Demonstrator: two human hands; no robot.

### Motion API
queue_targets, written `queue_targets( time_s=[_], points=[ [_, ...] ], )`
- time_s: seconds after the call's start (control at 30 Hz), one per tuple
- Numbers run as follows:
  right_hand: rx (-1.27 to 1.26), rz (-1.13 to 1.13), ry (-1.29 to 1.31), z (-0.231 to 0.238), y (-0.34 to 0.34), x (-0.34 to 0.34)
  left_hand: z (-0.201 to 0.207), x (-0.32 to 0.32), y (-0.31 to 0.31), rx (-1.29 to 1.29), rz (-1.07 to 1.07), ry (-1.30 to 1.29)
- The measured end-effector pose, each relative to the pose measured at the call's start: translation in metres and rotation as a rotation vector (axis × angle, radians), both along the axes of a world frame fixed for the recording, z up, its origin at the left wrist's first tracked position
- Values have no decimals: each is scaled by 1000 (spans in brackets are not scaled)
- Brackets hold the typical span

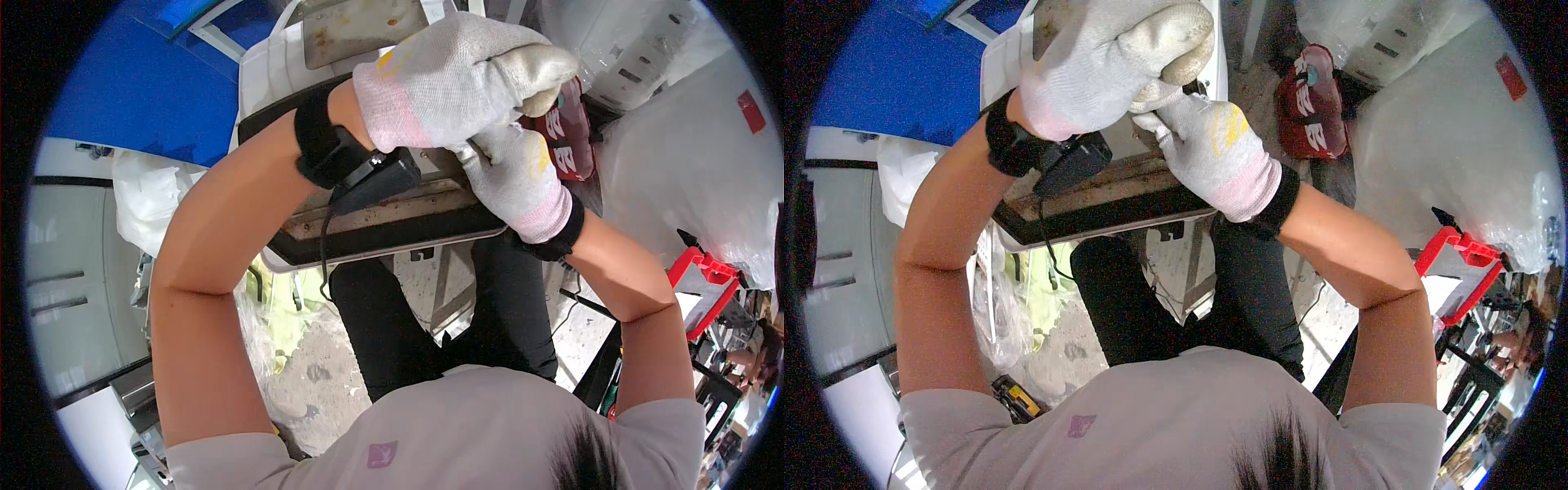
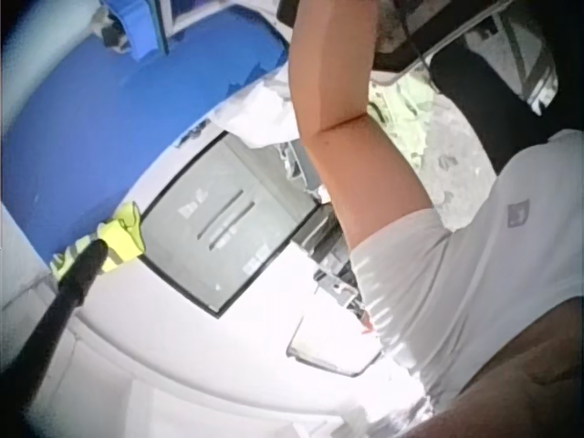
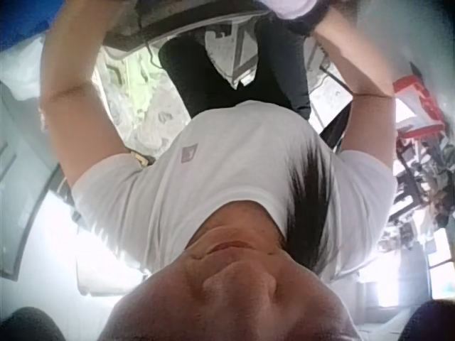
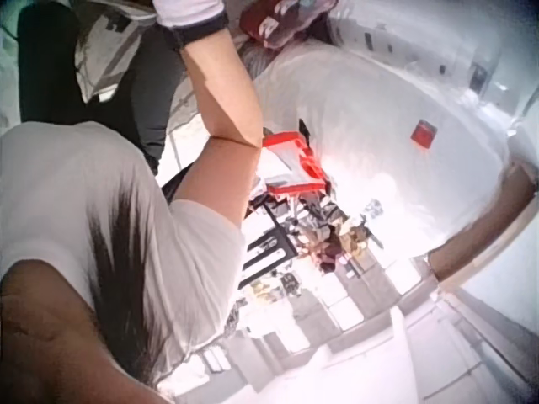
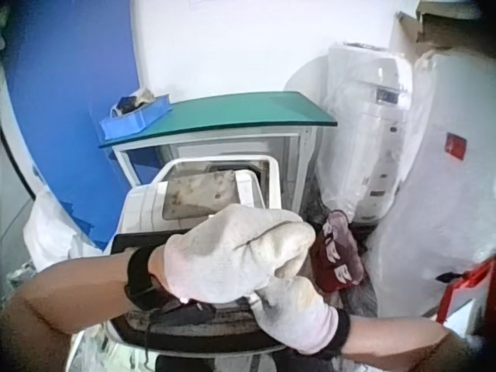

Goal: The person is removing a metal tray and unscrewing components from a white plastic machine housing using a screwdriver.

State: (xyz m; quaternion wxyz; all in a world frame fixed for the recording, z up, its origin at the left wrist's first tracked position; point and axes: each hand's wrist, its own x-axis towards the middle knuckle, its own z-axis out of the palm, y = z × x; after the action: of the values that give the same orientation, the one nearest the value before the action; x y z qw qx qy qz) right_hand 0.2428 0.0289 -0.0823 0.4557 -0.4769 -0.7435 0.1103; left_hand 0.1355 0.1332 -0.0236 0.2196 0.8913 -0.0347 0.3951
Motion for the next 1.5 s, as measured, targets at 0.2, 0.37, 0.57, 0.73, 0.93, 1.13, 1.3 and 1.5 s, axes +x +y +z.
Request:
queue_targets(
  time_s=[0.2,0.37,0.57,0.73,0.93,1.13,1.3,1.5],
  points=[
    [-115,152,-47,1,18,21,17,-5,-11,-602,37,230],
    [-215,250,-109,15,14,31,22,-14,-34,-898,188,207],
    [-223,158,114,18,3,13,19,-8,-40,-935,519,-86],
    [-274,70,136,28,-5,11,17,2,-48,-654,667,-43],
    [-131,-17,454,33,-16,-1,-3,-12,-51,-503,675,23],
    [168,-234,240,39,-7,-9,-26,-27,-57,-440,728,117],
    [112,-113,452,55,0,-14,-26,-27,-68,-426,772,114],
    [-212,27,678,74,11,-33,-43,-33,-71,-441,725,7]
  ],
)
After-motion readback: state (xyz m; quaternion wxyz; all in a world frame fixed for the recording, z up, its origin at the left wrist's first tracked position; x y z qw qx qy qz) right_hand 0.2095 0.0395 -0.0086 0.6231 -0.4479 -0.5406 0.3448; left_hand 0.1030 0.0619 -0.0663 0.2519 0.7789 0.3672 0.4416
